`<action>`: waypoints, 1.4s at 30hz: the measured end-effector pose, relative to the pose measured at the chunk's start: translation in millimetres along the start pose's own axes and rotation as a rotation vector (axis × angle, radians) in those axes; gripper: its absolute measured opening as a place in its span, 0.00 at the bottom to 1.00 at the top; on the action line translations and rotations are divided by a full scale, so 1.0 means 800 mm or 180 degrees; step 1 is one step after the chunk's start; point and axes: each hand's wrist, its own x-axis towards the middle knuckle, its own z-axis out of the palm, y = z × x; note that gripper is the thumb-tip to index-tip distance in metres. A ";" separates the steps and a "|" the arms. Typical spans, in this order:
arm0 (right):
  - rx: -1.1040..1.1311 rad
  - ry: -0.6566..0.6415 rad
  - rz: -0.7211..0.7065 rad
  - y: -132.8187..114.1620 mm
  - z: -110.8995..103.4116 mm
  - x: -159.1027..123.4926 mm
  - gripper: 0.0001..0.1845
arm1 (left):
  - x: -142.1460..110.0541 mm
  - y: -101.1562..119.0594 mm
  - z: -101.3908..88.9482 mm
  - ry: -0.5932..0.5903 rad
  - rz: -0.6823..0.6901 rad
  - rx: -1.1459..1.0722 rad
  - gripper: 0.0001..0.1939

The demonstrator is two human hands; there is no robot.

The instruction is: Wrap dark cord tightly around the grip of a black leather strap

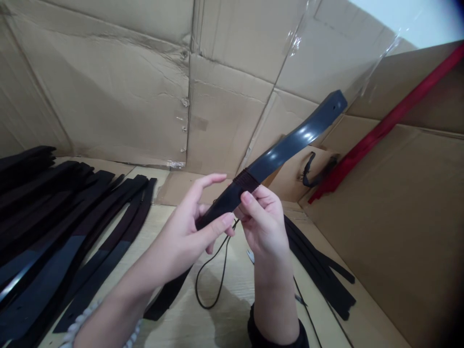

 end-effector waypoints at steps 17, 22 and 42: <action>-0.1030 0.0401 -0.0383 0.002 -0.009 0.010 0.13 | 0.003 -0.002 0.000 0.0013 -0.0195 0.0658 0.17; -0.0608 0.0152 -0.0284 0.002 -0.009 0.008 0.12 | 0.001 0.006 0.001 0.0339 -0.0009 0.1859 0.14; -0.0180 -0.0395 -0.0257 0.006 -0.008 0.006 0.03 | 0.008 -0.005 -0.016 -0.0241 -0.0126 0.0246 0.15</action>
